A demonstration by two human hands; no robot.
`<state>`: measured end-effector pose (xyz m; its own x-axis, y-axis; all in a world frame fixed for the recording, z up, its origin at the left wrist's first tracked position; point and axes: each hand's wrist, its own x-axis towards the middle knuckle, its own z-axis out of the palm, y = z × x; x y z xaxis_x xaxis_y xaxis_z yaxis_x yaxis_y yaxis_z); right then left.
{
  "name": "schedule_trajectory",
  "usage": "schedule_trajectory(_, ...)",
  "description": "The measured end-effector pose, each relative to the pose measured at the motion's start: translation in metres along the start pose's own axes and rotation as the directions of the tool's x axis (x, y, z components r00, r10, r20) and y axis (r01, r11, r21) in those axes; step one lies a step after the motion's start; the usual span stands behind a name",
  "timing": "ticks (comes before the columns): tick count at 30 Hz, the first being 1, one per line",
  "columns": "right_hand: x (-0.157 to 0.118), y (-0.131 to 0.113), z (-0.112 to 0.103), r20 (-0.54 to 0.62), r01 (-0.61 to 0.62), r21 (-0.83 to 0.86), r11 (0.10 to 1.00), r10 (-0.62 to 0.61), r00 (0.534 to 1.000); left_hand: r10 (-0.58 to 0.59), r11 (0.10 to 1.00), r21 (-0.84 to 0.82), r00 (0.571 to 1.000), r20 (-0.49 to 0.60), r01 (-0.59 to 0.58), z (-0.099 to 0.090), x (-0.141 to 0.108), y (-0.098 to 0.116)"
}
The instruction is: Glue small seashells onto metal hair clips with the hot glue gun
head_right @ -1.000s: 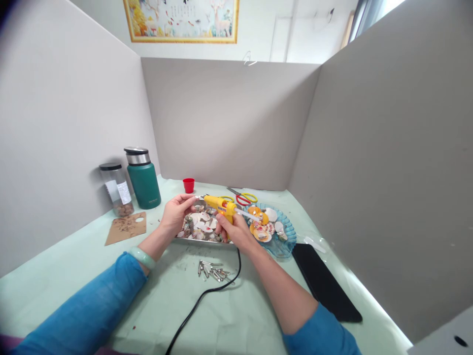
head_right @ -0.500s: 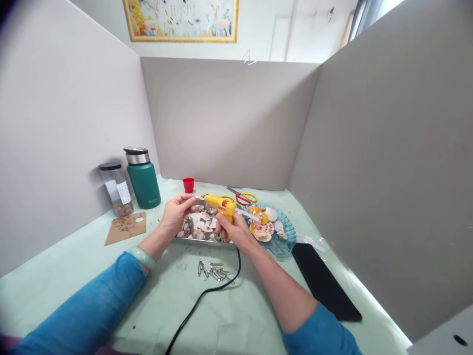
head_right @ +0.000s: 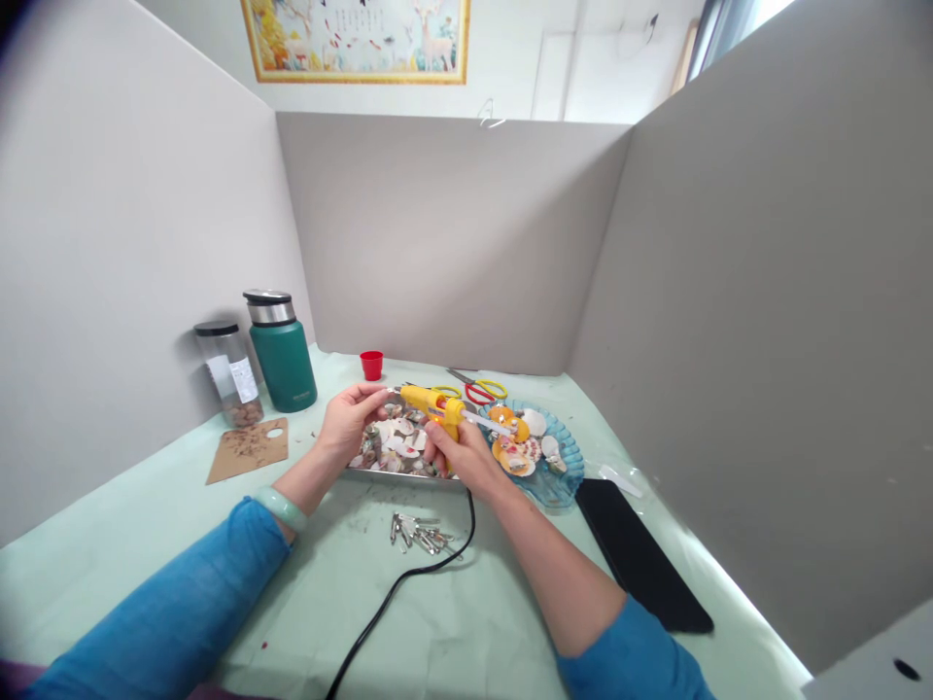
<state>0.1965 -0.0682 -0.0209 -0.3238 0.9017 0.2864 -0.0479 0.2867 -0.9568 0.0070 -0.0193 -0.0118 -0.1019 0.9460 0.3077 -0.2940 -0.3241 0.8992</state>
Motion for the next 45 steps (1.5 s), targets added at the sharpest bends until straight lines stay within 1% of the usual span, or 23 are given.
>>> schedule_trajectory(9, 0.0001, 0.0005, -0.0009, 0.02, -0.01, -0.013, 1.0, 0.01, 1.0, 0.001, 1.0, 0.015, 1.0, -0.004, -0.001, 0.0001, 0.001, 0.0002)
schedule_trajectory(15, -0.0004, 0.0, -0.0008, -0.011, -0.003, 0.011, 1.0, 0.003, 1.0, 0.002, 1.0, 0.014, 1.0, -0.011, -0.002, 0.0001, -0.0001, 0.0009)
schedule_trajectory(24, -0.0002, 0.0004, -0.0005, 0.017, 0.003, -0.01, 1.0, -0.003, 1.0, 0.003, 1.0, 0.022, 1.0, 0.003, -0.003, 0.001, 0.0006, 0.0003)
schedule_trajectory(29, 0.0008, 0.0024, -0.001, -0.024, 0.005, 0.0, 1.0, -0.005, 1.0, 0.012, 1.0, 0.028, 1.0, 0.002, -0.012, 0.0006, -0.0001, 0.0006)
schedule_trajectory(37, -0.0005, 0.0006, -0.0008, 0.015, 0.001, 0.001, 1.0, -0.001, 1.0, 0.009, 1.0, 0.02, 1.0, 0.009, -0.009, -0.0004, 0.0013, -0.0023)
schedule_trajectory(41, -0.0009, -0.0006, -0.0009, 0.017, -0.001, -0.01, 1.0, 0.001, 1.0, -0.001, 1.0, 0.011, 1.0, -0.013, 0.001, 0.0003, 0.0005, -0.0002)
schedule_trajectory(45, -0.0003, 0.0, -0.0011, 0.007, 0.002, -0.003, 1.0, -0.002, 1.0, 0.001, 1.0, 0.004, 1.0, -0.012, -0.001, 0.0002, 0.0006, -0.0001)
